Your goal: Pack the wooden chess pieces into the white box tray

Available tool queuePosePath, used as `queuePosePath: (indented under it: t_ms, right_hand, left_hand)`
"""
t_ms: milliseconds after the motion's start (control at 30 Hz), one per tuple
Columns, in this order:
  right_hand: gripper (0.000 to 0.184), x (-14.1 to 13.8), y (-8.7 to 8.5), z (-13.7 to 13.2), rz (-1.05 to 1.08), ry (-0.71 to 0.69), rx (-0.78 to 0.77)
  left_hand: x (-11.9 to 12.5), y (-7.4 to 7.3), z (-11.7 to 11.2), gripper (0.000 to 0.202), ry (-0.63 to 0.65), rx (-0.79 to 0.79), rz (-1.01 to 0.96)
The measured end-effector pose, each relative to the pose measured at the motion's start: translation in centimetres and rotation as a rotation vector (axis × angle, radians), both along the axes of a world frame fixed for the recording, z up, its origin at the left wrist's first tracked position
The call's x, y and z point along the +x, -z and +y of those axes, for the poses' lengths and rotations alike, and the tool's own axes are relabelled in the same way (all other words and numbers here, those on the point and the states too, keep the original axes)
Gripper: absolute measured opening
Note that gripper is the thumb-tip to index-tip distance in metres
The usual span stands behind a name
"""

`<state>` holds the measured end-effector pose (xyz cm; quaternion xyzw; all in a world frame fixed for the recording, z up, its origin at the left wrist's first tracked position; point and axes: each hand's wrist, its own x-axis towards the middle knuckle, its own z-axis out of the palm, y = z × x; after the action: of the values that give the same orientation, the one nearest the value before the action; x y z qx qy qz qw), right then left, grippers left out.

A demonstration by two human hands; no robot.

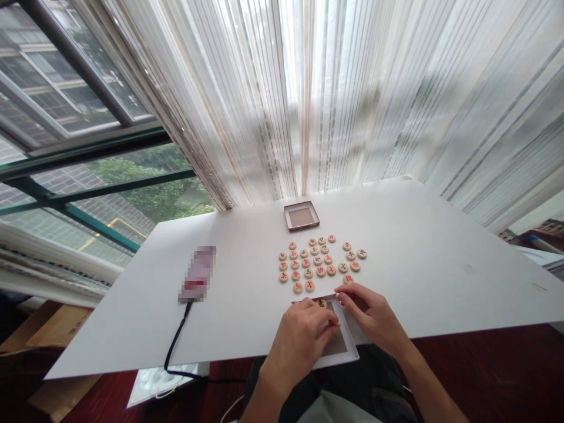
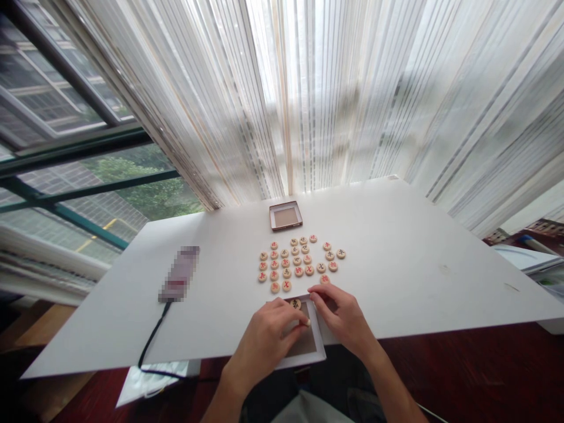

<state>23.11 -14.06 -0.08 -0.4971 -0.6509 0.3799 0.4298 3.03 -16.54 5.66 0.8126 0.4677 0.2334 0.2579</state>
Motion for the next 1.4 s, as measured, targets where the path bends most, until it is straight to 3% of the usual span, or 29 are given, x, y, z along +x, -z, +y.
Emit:
queuePosePath:
  t_ms: [233,667,800,1033,1400]
  right_hand:
    - [0.016,-0.1,0.0,0.1,-0.039,-0.002,0.039]
    - [0.016,-0.1,0.0,0.1,-0.075,-0.002,0.066]
    - [0.016,-0.1,0.1,0.1,-0.073,0.002,0.065]
    - [0.017,-0.2,-0.1,0.1,-0.08,0.007,0.067]
    - [0.017,-0.2,-0.1,0.0,-0.076,0.002,0.06]
  left_hand:
    - [0.6,1.1,0.6,0.007,0.026,0.108,0.146]
    - [0.8,1.9,1.3,0.007,-0.004,0.239,0.188]
    - [0.5,1.7,1.1,0.005,0.013,0.227,0.178]
    - [-0.4,1.4,0.9,0.031,0.043,0.159,0.146]
    - [0.6,1.7,1.4,0.012,0.027,0.214,0.156]
